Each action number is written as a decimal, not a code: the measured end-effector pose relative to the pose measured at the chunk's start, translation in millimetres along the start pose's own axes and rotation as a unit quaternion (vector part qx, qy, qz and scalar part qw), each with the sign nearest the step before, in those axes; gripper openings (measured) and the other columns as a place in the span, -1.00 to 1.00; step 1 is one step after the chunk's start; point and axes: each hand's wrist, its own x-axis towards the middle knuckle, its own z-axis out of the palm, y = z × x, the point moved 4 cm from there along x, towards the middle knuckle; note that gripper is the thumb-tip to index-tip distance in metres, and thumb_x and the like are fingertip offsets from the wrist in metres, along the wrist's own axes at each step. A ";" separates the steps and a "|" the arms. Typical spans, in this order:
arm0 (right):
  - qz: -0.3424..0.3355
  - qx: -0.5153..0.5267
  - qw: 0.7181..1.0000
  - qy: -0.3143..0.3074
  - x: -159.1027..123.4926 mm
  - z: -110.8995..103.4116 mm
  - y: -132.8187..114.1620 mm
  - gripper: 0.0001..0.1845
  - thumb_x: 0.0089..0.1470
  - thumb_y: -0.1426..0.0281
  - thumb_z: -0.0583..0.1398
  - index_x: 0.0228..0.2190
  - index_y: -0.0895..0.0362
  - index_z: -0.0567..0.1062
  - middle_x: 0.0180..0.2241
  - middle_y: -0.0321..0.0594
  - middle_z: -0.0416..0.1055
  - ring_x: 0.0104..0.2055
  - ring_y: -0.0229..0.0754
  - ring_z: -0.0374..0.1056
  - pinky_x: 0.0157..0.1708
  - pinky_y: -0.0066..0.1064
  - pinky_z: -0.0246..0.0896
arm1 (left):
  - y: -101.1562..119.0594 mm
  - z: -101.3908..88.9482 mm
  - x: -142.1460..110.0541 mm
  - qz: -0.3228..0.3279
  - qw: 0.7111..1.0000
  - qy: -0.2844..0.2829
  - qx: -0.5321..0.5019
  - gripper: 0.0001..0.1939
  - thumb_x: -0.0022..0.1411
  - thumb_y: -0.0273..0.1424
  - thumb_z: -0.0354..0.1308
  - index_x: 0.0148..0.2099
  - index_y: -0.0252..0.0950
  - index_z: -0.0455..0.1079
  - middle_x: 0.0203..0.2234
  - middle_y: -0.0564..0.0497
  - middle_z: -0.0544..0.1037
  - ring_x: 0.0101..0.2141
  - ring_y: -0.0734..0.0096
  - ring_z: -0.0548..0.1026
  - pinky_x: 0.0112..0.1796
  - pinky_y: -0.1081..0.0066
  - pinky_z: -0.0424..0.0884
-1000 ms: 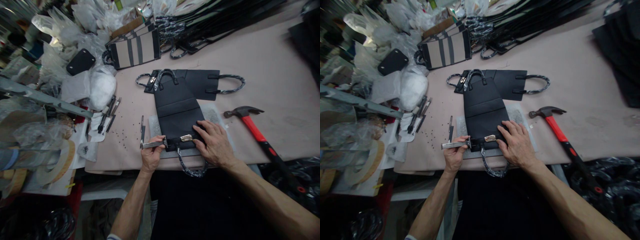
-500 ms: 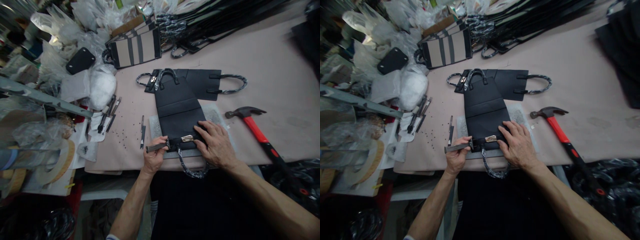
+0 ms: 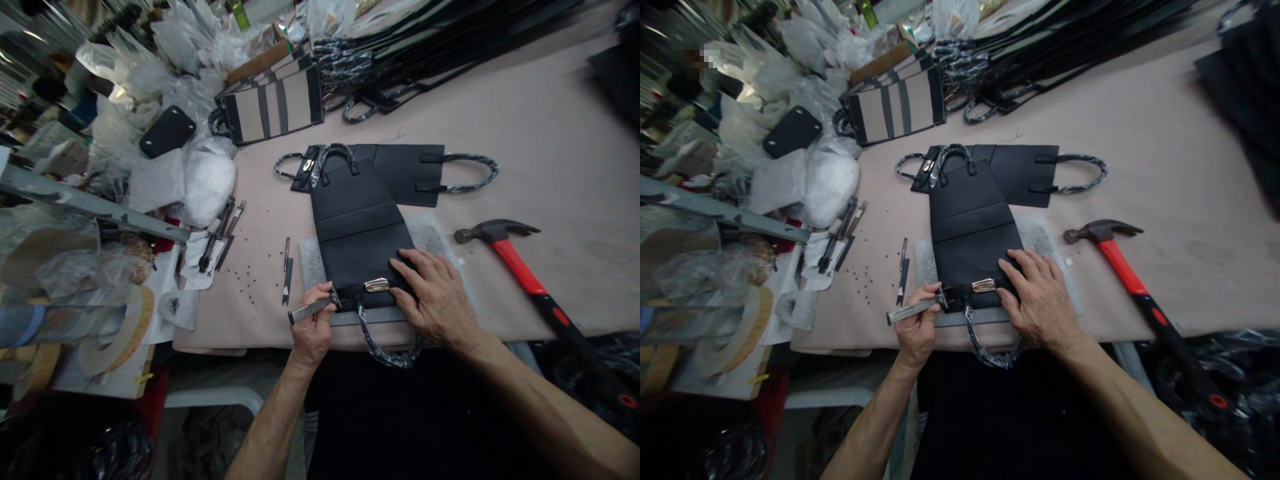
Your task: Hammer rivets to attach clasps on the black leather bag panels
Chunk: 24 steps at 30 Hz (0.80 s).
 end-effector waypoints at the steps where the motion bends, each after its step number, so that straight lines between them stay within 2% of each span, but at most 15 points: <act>1: 0.000 0.001 1.000 0.000 -0.1 0.0 0.0 -0.50 0.32 0.25 0.10 0.21 0.14 0.38 0.28 0.07 0.26 0.34 0.27 0.13 0.30 0.22 0.04 | -0.5 0.3 -0.9 -0.005 1.000 0.003 0.004 -0.90 0.36 -0.47 0.22 -0.07 -0.28 0.46 -0.08 -0.15 0.62 -0.04 0.19 0.61 0.05 0.13 0.55; 9: 0.002 0.000 1.000 -0.001 -0.2 0.4 1.1 -0.50 0.32 0.24 0.10 0.20 0.17 0.39 0.29 0.07 0.25 0.35 0.26 0.12 0.31 0.20 0.03 | 0.0 3.2 -6.6 0.001 1.000 0.018 0.022 -0.83 0.35 -0.54 0.19 -0.03 -0.26 0.44 -0.05 -0.12 0.60 0.00 0.21 0.59 0.09 0.16 0.52; 18: -0.002 0.002 1.000 0.001 0.7 -1.3 -0.5 -0.52 0.33 0.25 0.09 0.19 0.17 0.39 0.28 0.08 0.27 0.34 0.27 0.14 0.30 0.21 0.04 | 2.2 2.5 4.3 0.009 1.000 -0.023 -0.003 -0.85 0.35 -0.54 0.20 -0.06 -0.26 0.45 -0.07 -0.13 0.61 -0.02 0.20 0.60 0.06 0.15 0.54; 24: -0.008 0.000 1.000 -0.002 0.3 -1.2 -0.3 -0.52 0.35 0.22 0.07 0.19 0.17 0.38 0.29 0.09 0.25 0.34 0.28 0.14 0.30 0.20 0.03 | 4.6 3.6 0.6 0.008 1.000 0.000 0.011 -0.80 0.34 -0.58 0.18 -0.04 -0.25 0.44 -0.07 -0.10 0.59 -0.02 0.23 0.59 0.07 0.20 0.53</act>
